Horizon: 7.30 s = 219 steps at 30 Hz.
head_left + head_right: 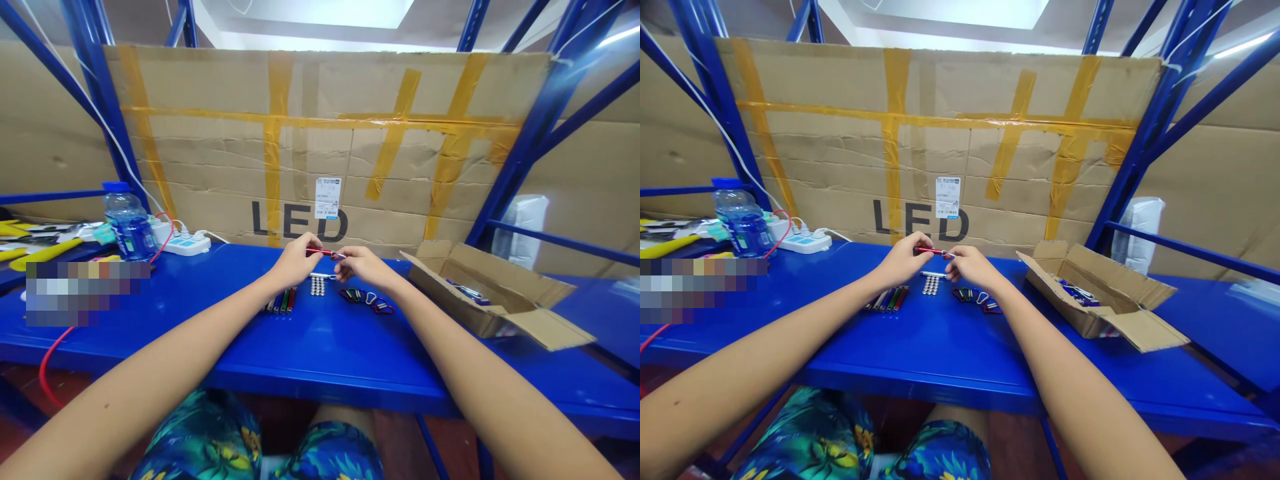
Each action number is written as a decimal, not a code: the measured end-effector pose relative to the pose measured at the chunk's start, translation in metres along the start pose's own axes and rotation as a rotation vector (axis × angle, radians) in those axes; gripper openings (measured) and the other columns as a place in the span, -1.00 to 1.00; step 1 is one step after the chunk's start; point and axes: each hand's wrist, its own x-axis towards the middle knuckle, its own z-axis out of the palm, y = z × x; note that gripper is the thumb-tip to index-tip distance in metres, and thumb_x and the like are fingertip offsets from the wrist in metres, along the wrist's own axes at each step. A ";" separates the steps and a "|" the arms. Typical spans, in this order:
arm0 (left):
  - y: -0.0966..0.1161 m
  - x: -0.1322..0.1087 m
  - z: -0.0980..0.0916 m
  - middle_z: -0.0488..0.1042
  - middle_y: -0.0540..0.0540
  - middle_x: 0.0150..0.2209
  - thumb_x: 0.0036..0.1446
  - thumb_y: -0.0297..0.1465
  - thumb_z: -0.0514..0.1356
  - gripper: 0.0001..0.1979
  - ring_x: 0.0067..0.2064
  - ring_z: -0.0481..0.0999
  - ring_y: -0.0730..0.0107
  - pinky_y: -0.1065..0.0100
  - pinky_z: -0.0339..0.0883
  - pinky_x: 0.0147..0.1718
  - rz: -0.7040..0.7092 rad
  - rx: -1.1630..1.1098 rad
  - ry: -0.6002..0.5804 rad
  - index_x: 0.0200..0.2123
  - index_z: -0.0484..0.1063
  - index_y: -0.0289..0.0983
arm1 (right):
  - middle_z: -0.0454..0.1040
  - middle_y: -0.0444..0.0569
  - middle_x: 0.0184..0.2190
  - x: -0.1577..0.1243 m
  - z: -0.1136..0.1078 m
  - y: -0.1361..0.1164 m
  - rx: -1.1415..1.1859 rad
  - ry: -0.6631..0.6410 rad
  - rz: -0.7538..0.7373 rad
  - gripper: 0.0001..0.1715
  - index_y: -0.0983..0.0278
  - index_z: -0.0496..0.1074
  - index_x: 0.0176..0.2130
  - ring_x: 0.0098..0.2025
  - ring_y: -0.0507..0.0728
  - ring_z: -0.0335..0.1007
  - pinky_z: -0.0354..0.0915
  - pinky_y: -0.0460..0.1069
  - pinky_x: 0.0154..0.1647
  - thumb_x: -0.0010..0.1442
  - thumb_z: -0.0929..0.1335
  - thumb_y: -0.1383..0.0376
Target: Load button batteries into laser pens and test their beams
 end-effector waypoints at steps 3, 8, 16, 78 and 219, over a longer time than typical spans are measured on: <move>0.002 -0.001 0.000 0.50 -0.11 -0.22 0.10 -0.56 0.07 -0.84 -0.15 0.49 0.30 0.22 0.36 -0.13 0.097 -0.014 -0.059 -0.24 0.33 -0.26 | 0.51 0.03 -0.44 -0.003 -0.001 -0.003 0.121 -0.059 -0.001 -0.87 0.33 0.38 -0.40 -0.42 0.09 0.48 0.40 0.03 -0.26 0.05 0.28 0.51; 0.014 -0.005 -0.001 0.52 -0.09 -0.22 0.06 -0.61 0.09 -0.76 -0.14 0.51 0.34 0.24 0.36 -0.09 0.230 -0.083 -0.133 -0.21 0.37 -0.26 | 0.55 0.10 -0.35 -0.007 -0.005 -0.003 0.280 -0.230 -0.026 -0.83 0.38 0.48 -0.32 -0.29 0.11 0.49 0.37 0.02 -0.17 0.15 0.33 0.32; 0.014 -0.002 0.004 0.43 -0.25 0.05 -0.03 -0.49 0.25 -0.52 -0.04 0.47 0.26 0.20 0.33 -0.05 0.096 -0.309 -0.051 0.01 0.28 -0.27 | 0.33 -0.15 -0.57 -0.004 -0.008 0.006 0.304 -0.284 -0.038 -0.72 0.31 0.32 -0.47 -0.53 0.01 0.32 0.29 -0.02 -0.41 0.07 0.44 0.20; -0.003 0.010 -0.013 0.54 -0.33 -0.14 0.16 0.09 -0.03 -0.38 -0.12 0.54 0.04 0.10 0.38 -0.20 -0.489 -1.034 -0.176 -0.23 0.50 -0.34 | -0.08 -0.28 -0.64 -0.012 0.001 -0.007 0.184 -0.163 0.049 -0.78 0.27 0.25 -0.48 -0.63 -0.07 -0.23 -0.19 -0.12 -0.66 0.16 0.32 0.26; -0.001 0.008 -0.014 0.54 -0.29 -0.20 0.17 0.06 -0.02 -0.41 -0.16 0.50 0.15 0.23 0.34 -0.23 -0.481 -1.102 -0.249 -0.21 0.47 -0.37 | -0.01 -0.26 -0.70 -0.010 0.002 -0.006 -0.008 -0.020 -0.069 -0.79 0.28 0.30 -0.54 -0.66 -0.07 -0.12 -0.08 -0.09 -0.66 0.09 0.31 0.28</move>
